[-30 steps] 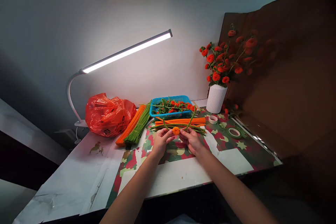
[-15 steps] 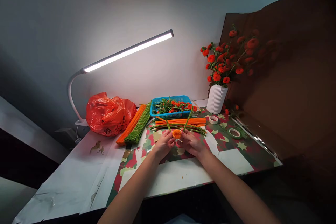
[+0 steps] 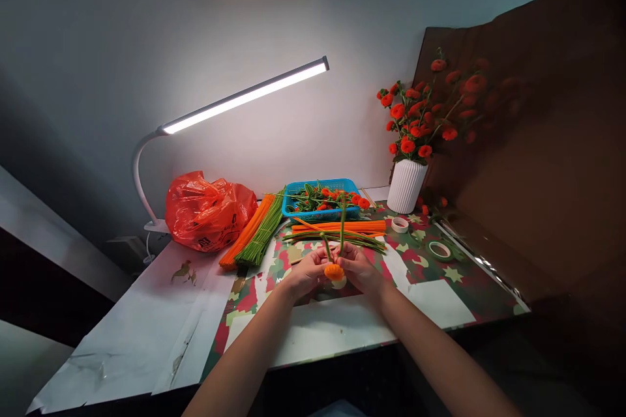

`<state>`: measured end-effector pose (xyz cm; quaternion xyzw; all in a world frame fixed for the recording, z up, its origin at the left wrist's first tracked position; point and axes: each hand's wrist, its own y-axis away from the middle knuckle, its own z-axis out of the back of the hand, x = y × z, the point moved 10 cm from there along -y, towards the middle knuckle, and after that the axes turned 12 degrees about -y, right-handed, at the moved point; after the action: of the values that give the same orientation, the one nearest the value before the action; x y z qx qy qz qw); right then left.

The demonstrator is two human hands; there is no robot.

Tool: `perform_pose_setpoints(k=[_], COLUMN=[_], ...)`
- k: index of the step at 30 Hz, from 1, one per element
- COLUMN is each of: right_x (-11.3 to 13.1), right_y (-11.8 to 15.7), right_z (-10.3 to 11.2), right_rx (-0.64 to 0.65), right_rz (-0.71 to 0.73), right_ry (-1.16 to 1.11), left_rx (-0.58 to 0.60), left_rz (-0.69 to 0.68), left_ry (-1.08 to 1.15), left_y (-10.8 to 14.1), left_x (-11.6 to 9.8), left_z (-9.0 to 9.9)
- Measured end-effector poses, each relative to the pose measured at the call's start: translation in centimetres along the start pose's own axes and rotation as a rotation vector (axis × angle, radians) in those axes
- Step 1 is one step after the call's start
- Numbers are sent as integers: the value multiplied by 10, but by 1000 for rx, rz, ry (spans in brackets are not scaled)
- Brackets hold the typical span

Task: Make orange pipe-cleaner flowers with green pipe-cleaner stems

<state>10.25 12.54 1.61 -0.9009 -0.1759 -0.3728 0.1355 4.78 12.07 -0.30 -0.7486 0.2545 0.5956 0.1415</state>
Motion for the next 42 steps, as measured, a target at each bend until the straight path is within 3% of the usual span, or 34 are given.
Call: perform_pose_setpoints(k=[10, 18, 21, 25, 28, 32, 42], right_x=[6, 13, 19, 36, 44, 50, 47], right_y=[0, 1, 0, 2, 7, 9, 7], right_z=[-11, -8, 1, 17, 27, 24, 21], right_rx=[56, 28, -37, -180, -295, -295, -273], right_rz=[98, 145, 199, 402, 500, 523, 430], right_ry=[66, 196, 284, 364, 421, 515, 207], left_rx=[20, -37, -98, -143, -210, -261, -252], left_rz=[-60, 7, 38, 20, -79, -128, -91], left_ry=[57, 106, 139, 146, -6, -163, 149], left_y=[-4, -3, -2, -2, -1, 1, -4], left_x=[3, 5, 3, -1, -10, -15, -8], left_z=[-1, 3, 9, 13, 17, 19, 24])
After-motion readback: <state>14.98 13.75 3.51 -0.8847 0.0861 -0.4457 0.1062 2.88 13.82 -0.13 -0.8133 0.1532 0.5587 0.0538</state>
